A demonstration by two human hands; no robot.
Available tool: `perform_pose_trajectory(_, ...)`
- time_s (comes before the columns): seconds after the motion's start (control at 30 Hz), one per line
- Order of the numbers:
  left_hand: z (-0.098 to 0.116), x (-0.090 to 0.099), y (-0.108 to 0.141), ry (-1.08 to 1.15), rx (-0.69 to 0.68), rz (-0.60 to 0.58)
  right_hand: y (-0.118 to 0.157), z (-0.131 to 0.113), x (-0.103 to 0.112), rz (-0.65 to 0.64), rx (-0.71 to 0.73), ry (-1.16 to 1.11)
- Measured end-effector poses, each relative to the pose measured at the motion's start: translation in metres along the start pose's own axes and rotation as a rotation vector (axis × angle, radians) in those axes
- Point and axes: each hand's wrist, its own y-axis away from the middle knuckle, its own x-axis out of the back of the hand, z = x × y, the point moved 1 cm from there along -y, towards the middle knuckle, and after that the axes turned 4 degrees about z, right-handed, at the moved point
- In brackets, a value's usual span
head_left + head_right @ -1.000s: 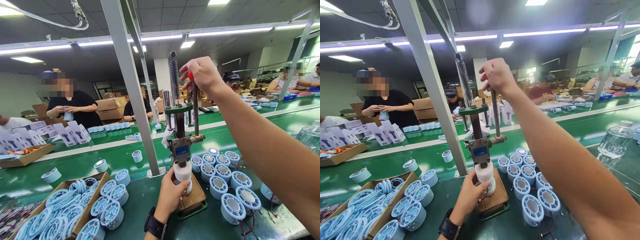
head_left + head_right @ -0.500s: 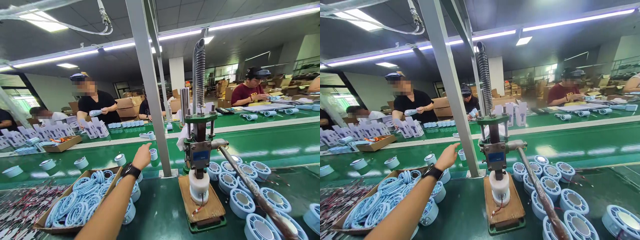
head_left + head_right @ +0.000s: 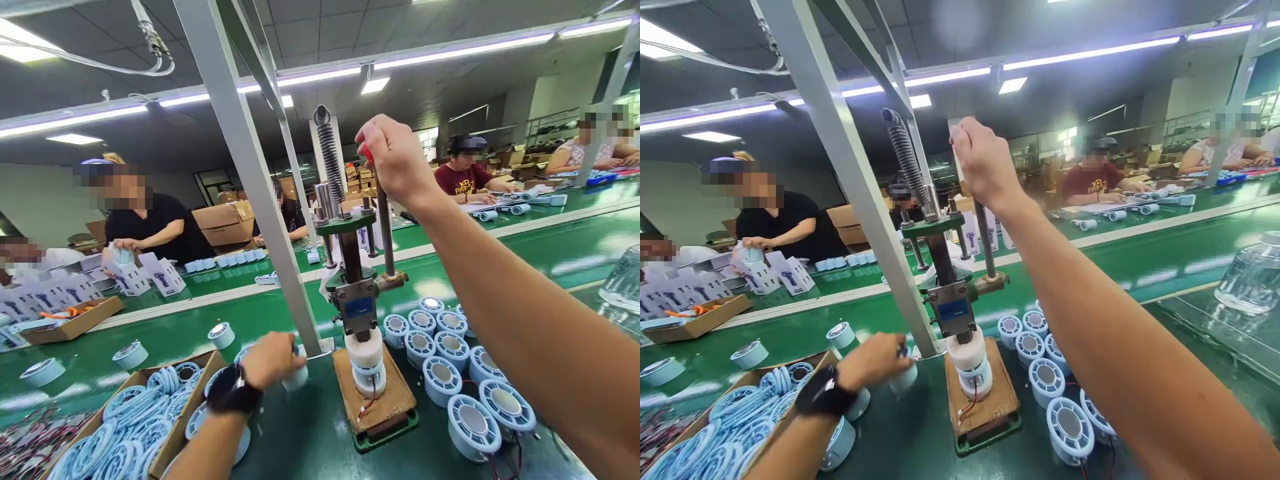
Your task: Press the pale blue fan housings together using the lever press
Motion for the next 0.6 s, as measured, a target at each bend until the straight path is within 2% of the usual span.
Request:
perform_pose_trajectory(0.07, 0.016, -0.018, 0.039, -0.007, -0.012, -0.012, 0.043, -0.009, 0.005, -0.002, 0.042, -0.008)
perform_pose_trajectory(0.13, 0.035, -0.037, 0.075, 0.010, 0.015, 0.012, 0.119, -0.019, 0.012, 0.012, 0.011, -0.053)
perform_pose_trajectory(0.2, 0.052, -0.053, 0.098, 0.040, 0.055, 0.039, 0.212, -0.019, 0.010, 0.047, -0.186, -0.085)
perform_pose_trajectory(0.27, 0.060, -0.061, 0.108, 0.081, 0.071, 0.082, 0.298, -0.011, -0.003, 0.021, -0.426, -0.049)
perform_pose_trajectory(0.33, 0.052, -0.057, 0.111, 0.111, 0.080, 0.144, 0.354, 0.000, -0.025, -0.175, -0.605, -0.088)
perform_pose_trajectory(0.4, 0.025, -0.046, 0.112, 0.108, 0.121, 0.216, 0.376, 0.007, -0.044, -0.324, -0.725, -0.118)
perform_pose_trajectory(0.43, 0.004, -0.038, 0.112, 0.091, 0.158, 0.244, 0.377, 0.008, -0.050, -0.342, -0.764, -0.118)
perform_pose_trajectory(0.5, -0.049, -0.023, 0.115, 0.041, 0.245, 0.272, 0.371, 0.008, -0.054, -0.272, -0.786, -0.060)
perform_pose_trajectory(0.53, -0.078, -0.017, 0.118, 0.014, 0.287, 0.272, 0.368, 0.006, -0.052, -0.215, -0.753, -0.020)
perform_pose_trajectory(0.6, -0.134, -0.011, 0.125, -0.030, 0.325, 0.228, 0.372, 0.003, -0.041, -0.112, -0.593, 0.070)
